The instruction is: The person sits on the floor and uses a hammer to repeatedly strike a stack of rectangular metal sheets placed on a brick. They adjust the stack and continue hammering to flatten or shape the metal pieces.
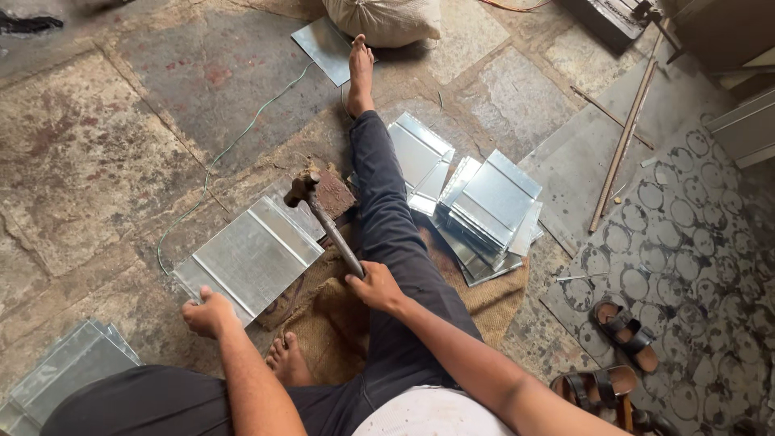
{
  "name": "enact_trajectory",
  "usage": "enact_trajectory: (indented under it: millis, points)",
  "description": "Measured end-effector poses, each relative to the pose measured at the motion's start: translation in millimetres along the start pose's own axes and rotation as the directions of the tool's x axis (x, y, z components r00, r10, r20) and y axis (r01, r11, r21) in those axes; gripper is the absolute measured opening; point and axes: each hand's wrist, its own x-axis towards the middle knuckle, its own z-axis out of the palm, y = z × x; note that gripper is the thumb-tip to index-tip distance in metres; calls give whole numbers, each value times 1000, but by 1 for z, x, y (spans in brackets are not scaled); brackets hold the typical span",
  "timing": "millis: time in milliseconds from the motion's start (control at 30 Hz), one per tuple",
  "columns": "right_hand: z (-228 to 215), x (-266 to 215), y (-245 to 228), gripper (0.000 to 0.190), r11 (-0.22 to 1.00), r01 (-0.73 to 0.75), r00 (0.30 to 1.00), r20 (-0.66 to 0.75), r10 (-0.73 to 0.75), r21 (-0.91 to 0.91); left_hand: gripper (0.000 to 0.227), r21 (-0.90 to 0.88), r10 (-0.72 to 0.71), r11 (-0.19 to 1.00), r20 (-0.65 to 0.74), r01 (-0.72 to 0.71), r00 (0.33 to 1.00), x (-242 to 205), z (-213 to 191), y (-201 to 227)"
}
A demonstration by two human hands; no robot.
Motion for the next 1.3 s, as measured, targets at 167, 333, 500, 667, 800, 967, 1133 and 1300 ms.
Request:
enact_trajectory:
  millis: [167,333,500,667,800,967,1133,1300]
  points:
    - [-3,-17,-17,38,990,69,997,11,-71,121,69,49,206,977,11,-206,979,4,19,-12]
    - [19,25,16,29,981,-143,983,136,125,132,57,35,98,994,87,-102,991,-11,23,-3]
    - [24,26,31,32,997,-23,1000,12,24,-72,74,21,80,996,229,-87,970,-21,2,15]
    - [19,15,11,25,983,-149,986,89,140,104,85,-10,2,1000,332,1,943,-33,-10,36]
    - [20,11,6,24,989,-117,988,108,106,96,103,-34,55,998,296,-47,953,-33,-1,32]
    - [20,9,-3,26,956,-230,958,213,190,182,118,-24,173,985,302,-174,938,-30,15,20]
    - [15,0,-34,22,963,-142,985,132,114,230,114,-20,129,991,314,-129,941,-41,-3,29]
    - [-28,0,-95,31,875,401,916,-97,-390,271,104,17,-4,1000,370,-3,929,-41,-27,46]
